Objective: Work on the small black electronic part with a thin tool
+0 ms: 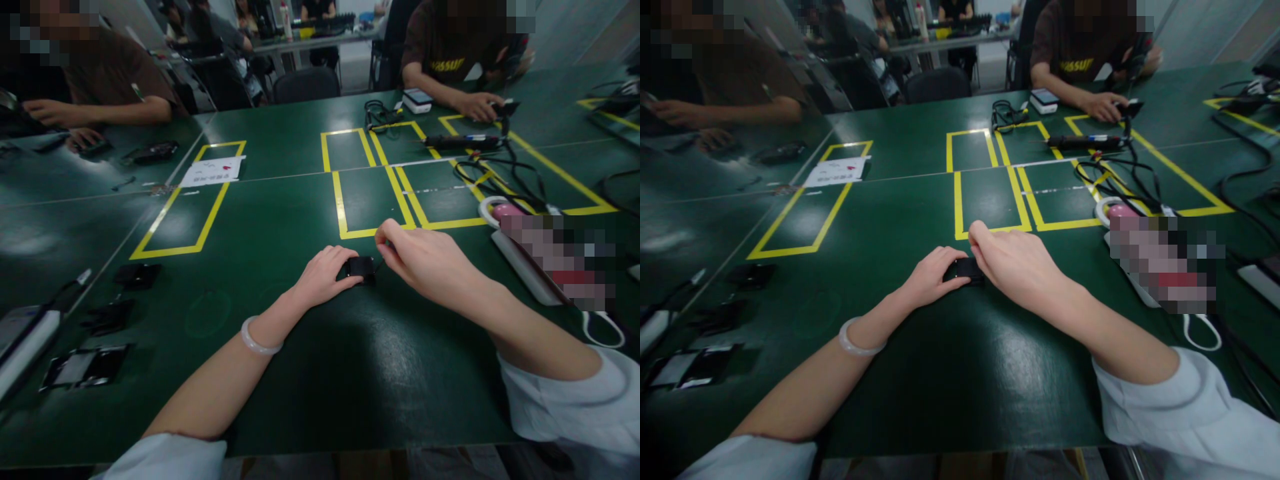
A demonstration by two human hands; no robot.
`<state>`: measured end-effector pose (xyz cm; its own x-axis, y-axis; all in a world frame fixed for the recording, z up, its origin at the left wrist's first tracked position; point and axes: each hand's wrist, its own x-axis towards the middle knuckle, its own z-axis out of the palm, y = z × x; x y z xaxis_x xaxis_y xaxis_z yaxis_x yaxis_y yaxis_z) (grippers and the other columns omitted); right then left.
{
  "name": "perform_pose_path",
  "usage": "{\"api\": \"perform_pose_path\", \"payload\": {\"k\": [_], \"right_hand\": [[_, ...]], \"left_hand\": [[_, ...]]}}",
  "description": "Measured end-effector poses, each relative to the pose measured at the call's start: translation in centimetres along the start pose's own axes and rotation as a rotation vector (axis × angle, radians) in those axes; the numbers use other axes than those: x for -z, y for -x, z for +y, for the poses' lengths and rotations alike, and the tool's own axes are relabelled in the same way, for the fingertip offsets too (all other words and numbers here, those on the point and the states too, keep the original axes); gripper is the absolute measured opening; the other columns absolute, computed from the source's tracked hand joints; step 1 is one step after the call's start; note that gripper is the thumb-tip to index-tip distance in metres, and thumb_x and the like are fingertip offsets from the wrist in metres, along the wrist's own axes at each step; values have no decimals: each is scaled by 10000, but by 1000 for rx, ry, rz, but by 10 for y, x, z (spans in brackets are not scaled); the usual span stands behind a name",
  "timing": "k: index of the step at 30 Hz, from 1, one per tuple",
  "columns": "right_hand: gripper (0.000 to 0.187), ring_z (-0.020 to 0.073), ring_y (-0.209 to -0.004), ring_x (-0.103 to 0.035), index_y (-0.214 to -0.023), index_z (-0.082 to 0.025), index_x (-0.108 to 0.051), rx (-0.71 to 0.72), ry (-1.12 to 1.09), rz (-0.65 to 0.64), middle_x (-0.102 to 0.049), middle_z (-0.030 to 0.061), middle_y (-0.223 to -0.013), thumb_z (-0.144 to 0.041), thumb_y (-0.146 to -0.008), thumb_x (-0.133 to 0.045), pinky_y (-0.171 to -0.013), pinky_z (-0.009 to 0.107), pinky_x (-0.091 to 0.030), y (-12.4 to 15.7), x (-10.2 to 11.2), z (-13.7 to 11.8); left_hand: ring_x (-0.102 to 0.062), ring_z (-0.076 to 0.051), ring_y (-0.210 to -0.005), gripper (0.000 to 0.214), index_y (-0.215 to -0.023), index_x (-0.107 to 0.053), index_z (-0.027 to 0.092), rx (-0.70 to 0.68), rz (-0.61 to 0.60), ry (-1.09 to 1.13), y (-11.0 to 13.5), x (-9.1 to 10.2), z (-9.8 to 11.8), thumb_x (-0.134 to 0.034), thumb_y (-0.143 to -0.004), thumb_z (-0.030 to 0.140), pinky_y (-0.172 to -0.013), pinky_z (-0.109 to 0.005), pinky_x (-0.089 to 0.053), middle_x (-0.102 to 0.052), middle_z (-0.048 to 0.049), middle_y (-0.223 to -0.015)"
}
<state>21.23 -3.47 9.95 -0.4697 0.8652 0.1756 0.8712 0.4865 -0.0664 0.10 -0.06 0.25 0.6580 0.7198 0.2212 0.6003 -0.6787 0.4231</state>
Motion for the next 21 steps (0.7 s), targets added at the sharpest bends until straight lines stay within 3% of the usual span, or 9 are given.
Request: {"api": "perform_pose_path", "payload": {"k": [21], "right_hand": [[226, 173, -606, -598, -984, -185, -498, -16, 6, 5, -649, 24, -733, -328, -975, -324, -515, 270, -252, 0, -2, 0]], "left_hand": [[-543, -239, -976, 376, -1151, -522, 187, -10, -1, -9, 0, 0, 1, -517, -920, 483, -865, -379, -450, -607, -76, -1089]]}}
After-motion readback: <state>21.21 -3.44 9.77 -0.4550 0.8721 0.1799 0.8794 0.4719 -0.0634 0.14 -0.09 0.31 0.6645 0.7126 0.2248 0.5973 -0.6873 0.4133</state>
